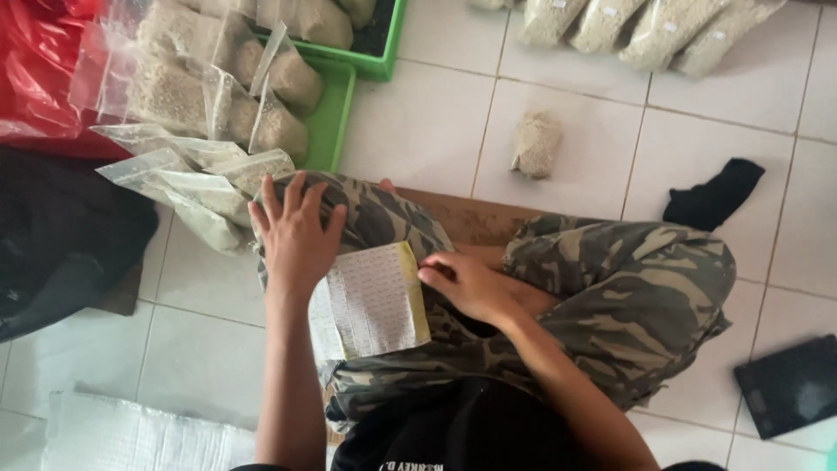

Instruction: Cleaning and organizing small plastic bags filled with grains on the floor while consulting a list.

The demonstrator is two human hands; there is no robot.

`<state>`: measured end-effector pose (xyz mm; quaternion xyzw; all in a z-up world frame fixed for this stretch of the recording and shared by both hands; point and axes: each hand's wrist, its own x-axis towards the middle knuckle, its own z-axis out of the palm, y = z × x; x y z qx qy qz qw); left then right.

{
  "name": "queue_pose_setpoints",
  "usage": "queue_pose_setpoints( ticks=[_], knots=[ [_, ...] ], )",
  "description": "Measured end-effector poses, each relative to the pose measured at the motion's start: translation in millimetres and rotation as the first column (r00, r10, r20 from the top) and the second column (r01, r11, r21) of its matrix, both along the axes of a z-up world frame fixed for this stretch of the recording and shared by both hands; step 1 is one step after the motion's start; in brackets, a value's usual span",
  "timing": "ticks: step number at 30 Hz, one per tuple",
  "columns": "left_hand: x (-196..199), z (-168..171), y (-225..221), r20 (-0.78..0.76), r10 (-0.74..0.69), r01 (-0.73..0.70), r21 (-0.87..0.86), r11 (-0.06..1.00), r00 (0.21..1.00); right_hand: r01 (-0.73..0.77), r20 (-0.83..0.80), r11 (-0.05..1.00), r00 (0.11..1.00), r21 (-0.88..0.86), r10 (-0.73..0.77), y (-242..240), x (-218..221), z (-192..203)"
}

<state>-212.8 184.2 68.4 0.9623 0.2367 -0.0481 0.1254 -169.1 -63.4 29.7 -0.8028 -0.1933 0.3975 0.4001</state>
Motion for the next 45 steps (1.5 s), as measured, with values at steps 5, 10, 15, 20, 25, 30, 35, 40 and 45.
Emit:
queue_pose_setpoints(
  ticks=[5,10,15,20,25,30,35,40,45],
  knots=[
    [-10.6,19.4,-30.9,0.125,-0.068,0.086,-0.143,0.986,0.99,-0.021,-0.063,0.999,0.998,0.032,0.023,-1.5,-9.5,-23.0],
    [-17.9,42.6,-53.2,0.284,0.08,0.06,-0.455,0.889,0.956,0.234,-0.25,0.969,0.946,0.078,-0.208,-10.6,1.9,-13.2],
    [-18.8,50.0,-91.3,0.652,-0.049,0.186,-0.143,0.972,0.756,0.797,-0.622,0.423,0.602,0.431,-0.501,-41.7,39.6,-1.3],
    [-5.4,90.7,-137.2,0.634,-0.036,0.416,-0.463,0.782,0.773,0.704,-0.595,0.312,0.708,0.638,-0.381,-64.5,54.0,63.1],
    [9.0,93.1,-162.1,0.68,-0.083,0.526,-0.478,0.703,0.729,0.621,-0.412,0.358,0.756,0.698,-0.508,-68.2,47.1,86.5],
    [10.2,97.5,-172.8,0.596,-0.014,0.512,-0.677,0.528,0.803,0.646,-0.375,0.281,0.685,0.71,-0.625,-68.5,38.1,92.6],
    [9.3,87.1,-182.8,0.629,0.039,0.513,-0.667,0.54,0.777,0.684,-0.435,0.222,0.646,0.695,-0.628,-69.3,28.9,95.4],
    [8.8,83.2,-190.5,0.694,0.069,0.521,-0.598,0.61,0.717,0.653,-0.444,0.178,0.665,0.736,-0.601,-66.8,17.2,101.9],
    [7.2,88.4,-192.4,0.729,0.104,0.516,-0.569,0.64,0.676,0.635,-0.49,0.179,0.719,0.752,-0.493,-72.1,8.3,103.1]
  ],
)
